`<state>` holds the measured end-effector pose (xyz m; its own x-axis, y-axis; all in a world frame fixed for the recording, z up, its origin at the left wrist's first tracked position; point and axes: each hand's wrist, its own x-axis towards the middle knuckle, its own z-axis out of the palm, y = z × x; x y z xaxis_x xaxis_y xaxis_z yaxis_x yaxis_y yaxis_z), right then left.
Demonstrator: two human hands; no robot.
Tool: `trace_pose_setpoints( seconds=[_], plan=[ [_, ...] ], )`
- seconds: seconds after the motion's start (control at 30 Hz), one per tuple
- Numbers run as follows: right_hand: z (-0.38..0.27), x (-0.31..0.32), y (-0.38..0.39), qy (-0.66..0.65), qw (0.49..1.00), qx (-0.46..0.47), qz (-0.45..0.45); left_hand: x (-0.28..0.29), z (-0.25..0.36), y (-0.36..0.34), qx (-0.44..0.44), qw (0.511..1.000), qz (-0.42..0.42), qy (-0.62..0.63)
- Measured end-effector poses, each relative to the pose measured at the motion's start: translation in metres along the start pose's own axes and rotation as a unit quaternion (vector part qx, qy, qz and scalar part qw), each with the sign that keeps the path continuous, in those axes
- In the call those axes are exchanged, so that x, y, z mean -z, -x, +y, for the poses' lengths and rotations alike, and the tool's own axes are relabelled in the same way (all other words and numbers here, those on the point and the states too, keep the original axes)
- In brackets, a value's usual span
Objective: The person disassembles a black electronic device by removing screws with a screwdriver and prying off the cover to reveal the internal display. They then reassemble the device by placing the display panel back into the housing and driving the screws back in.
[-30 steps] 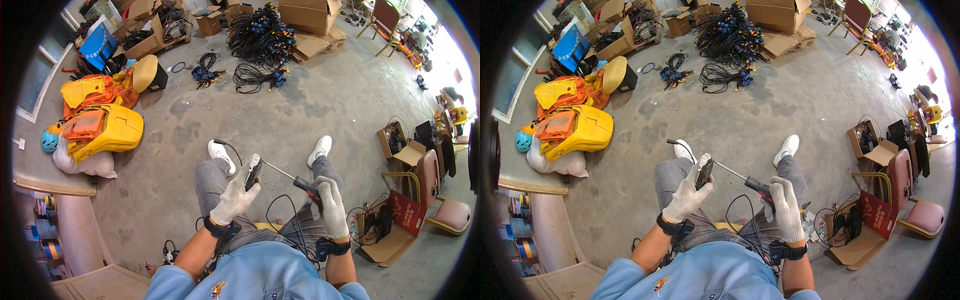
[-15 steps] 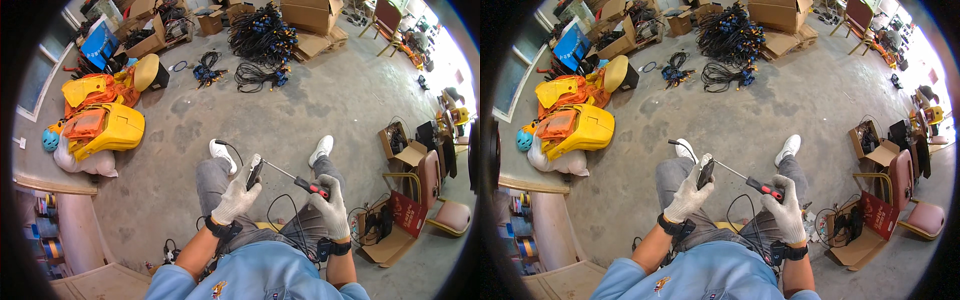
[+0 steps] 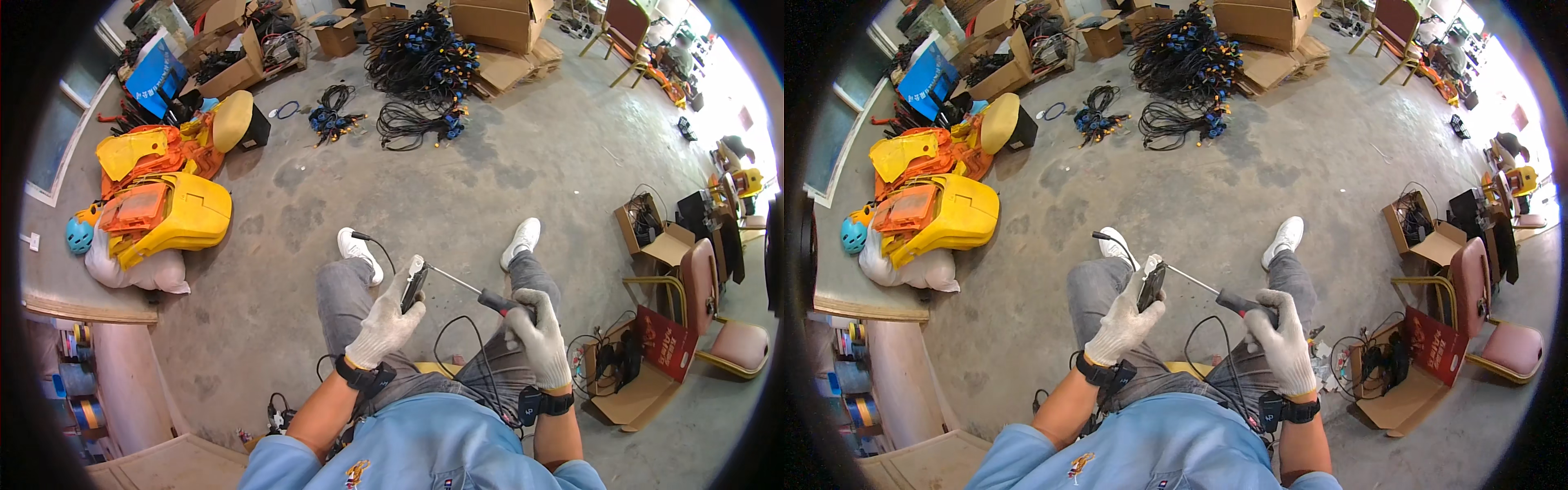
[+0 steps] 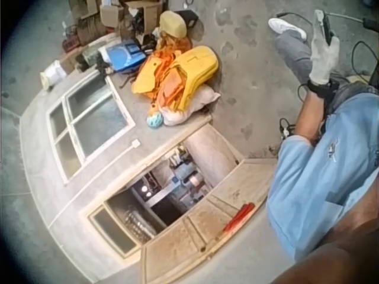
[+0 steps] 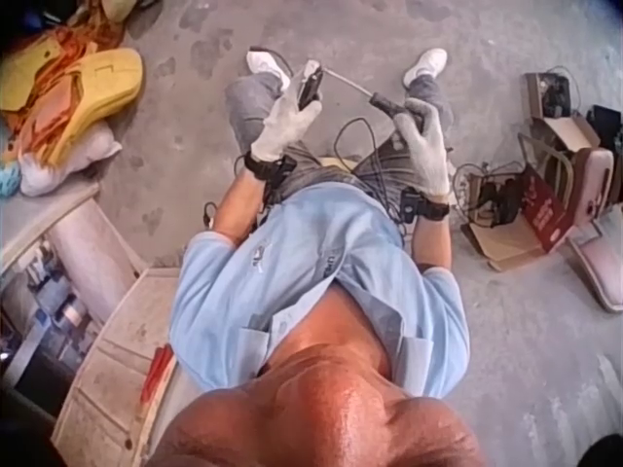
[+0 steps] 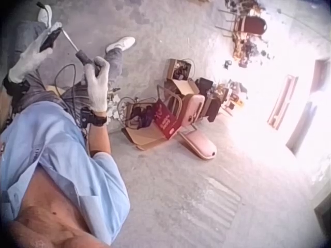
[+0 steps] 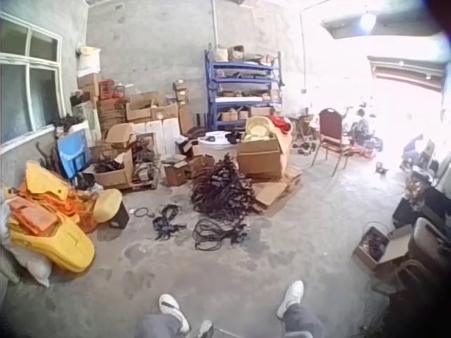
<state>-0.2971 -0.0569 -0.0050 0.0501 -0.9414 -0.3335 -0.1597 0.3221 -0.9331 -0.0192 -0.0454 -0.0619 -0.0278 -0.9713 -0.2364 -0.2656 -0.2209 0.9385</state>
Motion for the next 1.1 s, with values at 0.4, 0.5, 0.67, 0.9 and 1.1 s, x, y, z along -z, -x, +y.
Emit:
trace_pose_setpoints(
  seconds=[0.4,0.5,0.67,0.9,1.1],
  plan=[
    [-0.001,0.004,-0.001,0.019,0.999,-0.043,-0.016,-0.001,-0.010,0.000,0.000,1.000,-0.003,-0.029],
    [-0.004,0.006,-0.004,-0.043,0.989,-0.132,-0.042,-0.001,-0.008,-0.002,0.008,1.000,-0.003,-0.029],
    [0.017,0.004,-0.007,0.028,0.998,-0.009,-0.049,0.000,-0.012,-0.001,0.010,1.000,-0.005,-0.016],
    [-0.003,0.001,-0.010,-0.030,0.989,-0.129,-0.064,0.004,-0.006,0.001,0.038,0.999,-0.010,-0.005],
    [0.003,-0.003,-0.015,0.010,0.990,-0.100,-0.103,0.003,-0.033,-0.004,0.035,0.999,0.007,0.026]
  ],
)
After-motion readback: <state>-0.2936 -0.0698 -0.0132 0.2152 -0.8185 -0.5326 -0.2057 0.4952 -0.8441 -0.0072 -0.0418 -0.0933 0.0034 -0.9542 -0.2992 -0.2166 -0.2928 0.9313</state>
